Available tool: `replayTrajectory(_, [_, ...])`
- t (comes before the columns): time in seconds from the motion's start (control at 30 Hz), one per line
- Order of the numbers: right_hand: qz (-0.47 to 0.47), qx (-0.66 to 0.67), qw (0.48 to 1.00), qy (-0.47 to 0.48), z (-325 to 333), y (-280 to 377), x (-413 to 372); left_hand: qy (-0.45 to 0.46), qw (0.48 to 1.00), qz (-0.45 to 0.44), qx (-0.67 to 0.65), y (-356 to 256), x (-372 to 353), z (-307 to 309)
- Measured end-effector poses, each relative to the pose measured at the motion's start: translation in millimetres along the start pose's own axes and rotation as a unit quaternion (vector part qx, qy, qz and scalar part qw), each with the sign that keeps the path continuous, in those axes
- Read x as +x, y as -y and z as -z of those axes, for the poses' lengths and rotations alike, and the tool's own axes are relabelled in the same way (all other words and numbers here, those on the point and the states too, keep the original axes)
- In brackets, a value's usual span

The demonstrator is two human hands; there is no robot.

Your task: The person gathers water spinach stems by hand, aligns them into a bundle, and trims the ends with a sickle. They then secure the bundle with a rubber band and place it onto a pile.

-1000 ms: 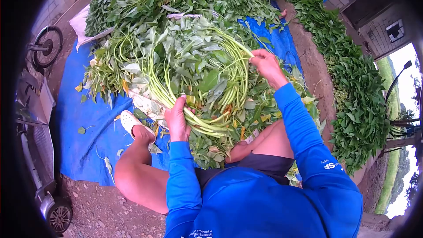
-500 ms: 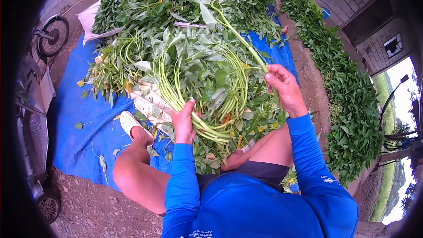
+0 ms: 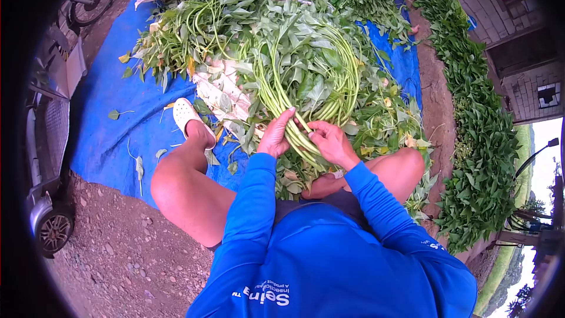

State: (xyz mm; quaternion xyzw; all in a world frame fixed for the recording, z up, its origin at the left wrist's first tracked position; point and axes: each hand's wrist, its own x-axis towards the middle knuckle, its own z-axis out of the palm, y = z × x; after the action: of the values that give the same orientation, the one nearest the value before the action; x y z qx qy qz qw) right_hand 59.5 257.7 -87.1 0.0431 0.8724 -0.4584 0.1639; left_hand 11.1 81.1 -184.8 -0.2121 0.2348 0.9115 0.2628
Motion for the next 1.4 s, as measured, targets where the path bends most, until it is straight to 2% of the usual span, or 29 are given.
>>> replayTrajectory(0.03, [-0.005,-0.021,1.0,0.002,-2,2,-2,-0.009,0.999,0.038,-0.007,1,-4,-1])
replayTrajectory(0.13, [-0.036,-0.04,0.998,0.024,-14,-5,-2,-0.081,0.996,-0.035,-0.011,19,14,15])
replayTrajectory(0.17, [0.006,-0.012,1.0,0.001,-31,-35,4,-0.128,0.985,-0.115,0.004,26,14,16])
replayTrajectory(0.2, [0.007,-0.054,0.998,0.005,-35,-26,-4,-0.177,0.978,-0.105,0.043,30,15,24])
replayTrajectory(0.27, [0.037,-0.053,0.998,0.018,-54,-28,-13,-0.227,0.958,-0.075,0.157,36,16,26])
replayTrajectory(0.3, [0.08,-0.062,0.995,-0.006,-66,-32,-17,-0.182,0.974,-0.014,0.136,31,11,29])
replayTrajectory(0.33, [0.124,-0.071,0.989,-0.03,-74,-32,-21,-0.159,0.98,0.0,0.116,28,13,36])
replayTrajectory(0.37, [0.109,-0.072,0.991,-0.027,-79,-32,-23,-0.184,0.976,-0.024,0.117,29,12,42])
replayTrajectory(0.47, [0.103,0.053,0.99,0.082,-27,-9,-6,-0.209,0.96,-0.127,0.137,6,2,32])
replayTrajectory(0.5, [0.077,0.075,0.994,-0.033,-10,-21,16,-0.219,0.962,-0.101,0.127,-12,-11,13])
replayTrajectory(0.53, [0.052,0.096,0.984,-0.144,10,-41,48,-0.226,0.956,-0.123,0.137,-26,-19,4])
replayTrajectory(0.57, [-0.012,0.073,0.959,-0.274,33,-65,82,-0.228,0.953,-0.138,0.147,-36,-23,0])
replayTrajectory(0.6, [-0.037,-0.093,0.932,-0.349,63,-77,103,-0.229,0.948,-0.153,0.158,-46,-27,-6])
replayTrajectory(0.63, [-0.088,-0.102,0.915,-0.381,81,-85,122,-0.234,0.945,-0.161,0.164,-54,-34,-17])
replayTrajectory(0.67, [-0.146,-0.101,0.914,-0.365,94,-93,142,-0.239,0.941,-0.17,0.169,-60,-39,-25])
replayTrajectory(0.73, [-0.2,-0.047,0.934,-0.292,99,-84,159,-0.225,0.942,-0.184,0.17,-62,-41,-27])
replayTrajectory(0.83, [-0.223,-0.083,0.938,-0.251,91,-76,165,-0.217,0.942,-0.19,0.174,-62,-36,-23])
replayTrajectory(0.93, [-0.259,0.004,0.949,-0.18,81,-82,171,-0.224,0.942,-0.169,0.186,-60,-36,-25])
replayTrajectory(0.97, [-0.233,-0.042,0.953,-0.192,71,-85,175,-0.234,0.938,-0.165,0.195,-57,-36,-28])
replayTrajectory(1.07, [-0.228,-0.064,0.939,-0.251,40,-69,168,-0.221,0.942,-0.152,0.204,-53,-32,-24])
replayTrajectory(1.1, [-0.252,-0.029,0.94,-0.228,35,-59,165,-0.218,0.943,-0.149,0.204,-53,-34,-28])
replayTrajectory(1.23, [-0.279,-0.066,0.919,-0.271,16,-44,167,-0.217,0.946,-0.149,0.187,-51,-34,-28])
replayTrajectory(1.33, [-0.305,-0.056,0.913,-0.264,17,-37,170,-0.207,0.948,-0.154,0.187,-56,-38,-31])
replayTrajectory(1.37, [-0.294,-0.055,0.923,-0.241,22,-37,168,-0.204,0.947,-0.155,0.194,-57,-38,-29])
replayTrajectory(1.4, [-0.282,-0.079,0.92,-0.262,26,-38,166,-0.203,0.948,-0.155,0.192,-55,-39,-30])
